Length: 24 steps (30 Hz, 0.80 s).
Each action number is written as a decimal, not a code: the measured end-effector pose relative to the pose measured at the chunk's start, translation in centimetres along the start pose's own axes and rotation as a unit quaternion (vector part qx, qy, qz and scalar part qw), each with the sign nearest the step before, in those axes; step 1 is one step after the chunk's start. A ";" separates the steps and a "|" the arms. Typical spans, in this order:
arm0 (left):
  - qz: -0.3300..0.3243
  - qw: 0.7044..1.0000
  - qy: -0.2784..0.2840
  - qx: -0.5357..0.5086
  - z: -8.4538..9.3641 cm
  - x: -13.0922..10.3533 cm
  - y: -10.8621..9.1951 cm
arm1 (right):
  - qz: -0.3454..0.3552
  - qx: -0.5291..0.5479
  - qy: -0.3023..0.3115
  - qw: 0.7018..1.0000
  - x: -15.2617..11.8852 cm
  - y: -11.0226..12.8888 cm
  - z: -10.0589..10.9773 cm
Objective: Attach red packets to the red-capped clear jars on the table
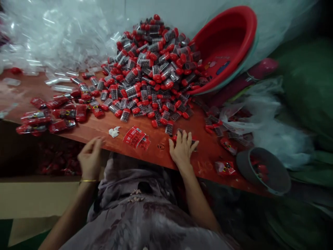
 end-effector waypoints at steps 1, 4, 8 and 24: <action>-0.095 0.992 0.056 0.060 -2.6 -1.0 -0.7 | -0.002 0.003 -0.008 1.000 0.0 0.2 0.1; -0.305 0.911 0.149 0.235 -8.8 -3.3 -1.3 | -0.014 0.016 -0.023 0.999 0.1 -0.1 0.2; -0.365 0.847 0.170 0.348 -12.3 -2.7 0.2 | -0.028 0.028 -0.020 0.999 -0.1 -0.5 0.1; -0.421 0.821 0.125 0.366 -11.5 -2.9 -0.9 | -0.031 0.398 -0.061 0.915 -0.4 5.8 3.1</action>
Point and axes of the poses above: each hand's wrist, its own x-axis towards the middle knuckle, its own z-axis out of the back of the hand, y = z × x, the point moved 6 cm from there along x, towards the middle knuckle, and after that the axes turned 6 degrees about -y, right-handed, at the moved point
